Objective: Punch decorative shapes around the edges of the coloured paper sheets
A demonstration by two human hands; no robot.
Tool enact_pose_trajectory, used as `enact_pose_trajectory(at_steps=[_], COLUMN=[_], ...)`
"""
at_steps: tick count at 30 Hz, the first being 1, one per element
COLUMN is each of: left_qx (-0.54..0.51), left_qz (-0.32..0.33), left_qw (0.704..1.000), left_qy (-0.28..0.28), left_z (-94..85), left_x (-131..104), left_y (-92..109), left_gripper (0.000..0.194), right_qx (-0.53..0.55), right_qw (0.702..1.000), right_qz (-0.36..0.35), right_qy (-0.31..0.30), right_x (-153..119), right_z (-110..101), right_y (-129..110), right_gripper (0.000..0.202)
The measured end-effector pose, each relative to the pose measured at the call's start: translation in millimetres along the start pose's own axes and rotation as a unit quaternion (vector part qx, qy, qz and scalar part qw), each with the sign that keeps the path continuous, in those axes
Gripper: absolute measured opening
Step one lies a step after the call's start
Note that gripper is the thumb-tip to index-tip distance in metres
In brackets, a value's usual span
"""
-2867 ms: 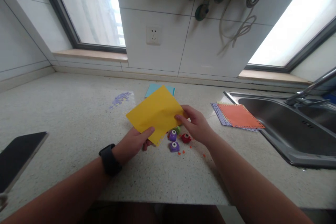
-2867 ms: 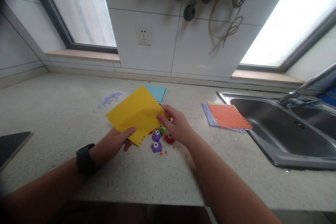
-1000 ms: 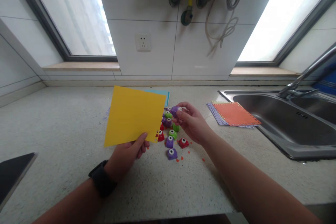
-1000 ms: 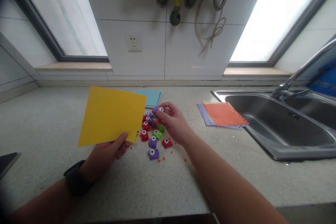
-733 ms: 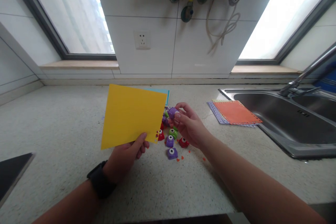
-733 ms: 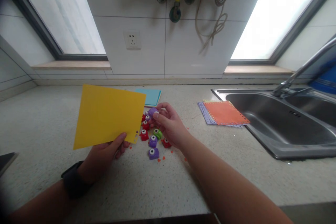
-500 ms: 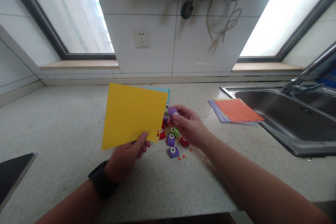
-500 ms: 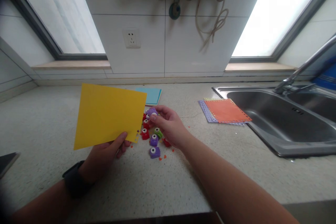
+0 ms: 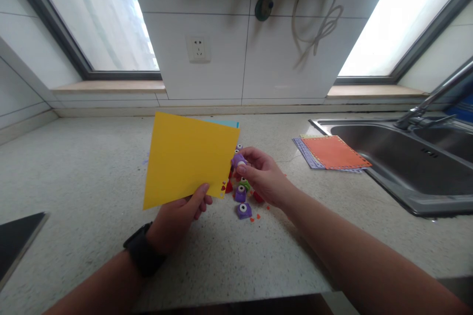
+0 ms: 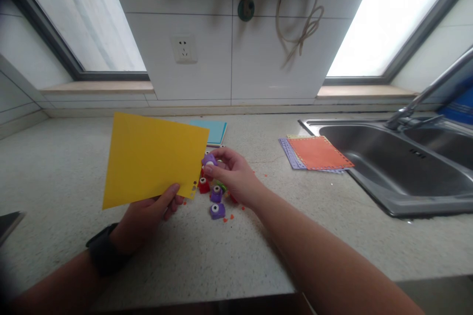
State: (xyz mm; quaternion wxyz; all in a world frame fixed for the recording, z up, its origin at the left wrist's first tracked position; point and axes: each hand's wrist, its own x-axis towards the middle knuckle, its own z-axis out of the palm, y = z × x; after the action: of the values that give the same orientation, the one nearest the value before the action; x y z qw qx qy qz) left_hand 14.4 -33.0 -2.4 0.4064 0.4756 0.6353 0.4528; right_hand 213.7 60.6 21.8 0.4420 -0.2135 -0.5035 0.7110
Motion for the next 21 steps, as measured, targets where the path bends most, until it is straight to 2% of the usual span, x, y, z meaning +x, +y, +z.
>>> enact_pose_trajectory(at_steps=[13, 21], left_qx=[0.017, 0.027], left_qz=[0.014, 0.023], left_qw=[1.0, 0.999], left_qy=[0.004, -0.003], left_z=[-0.4, 0.0], left_x=[-1.5, 0.4], left_y=[1.0, -1.4], left_gripper=[0.048, 0.048], right_qx=[-0.013, -0.029], right_qw=[1.0, 0.998], right_qz=[-0.01, -0.04], right_qy=[0.001, -0.029], right_x=[1.0, -2.7], right_z=[0.2, 1.0], right_y=[1.1, 0.1], right_gripper=[0.037, 0.042])
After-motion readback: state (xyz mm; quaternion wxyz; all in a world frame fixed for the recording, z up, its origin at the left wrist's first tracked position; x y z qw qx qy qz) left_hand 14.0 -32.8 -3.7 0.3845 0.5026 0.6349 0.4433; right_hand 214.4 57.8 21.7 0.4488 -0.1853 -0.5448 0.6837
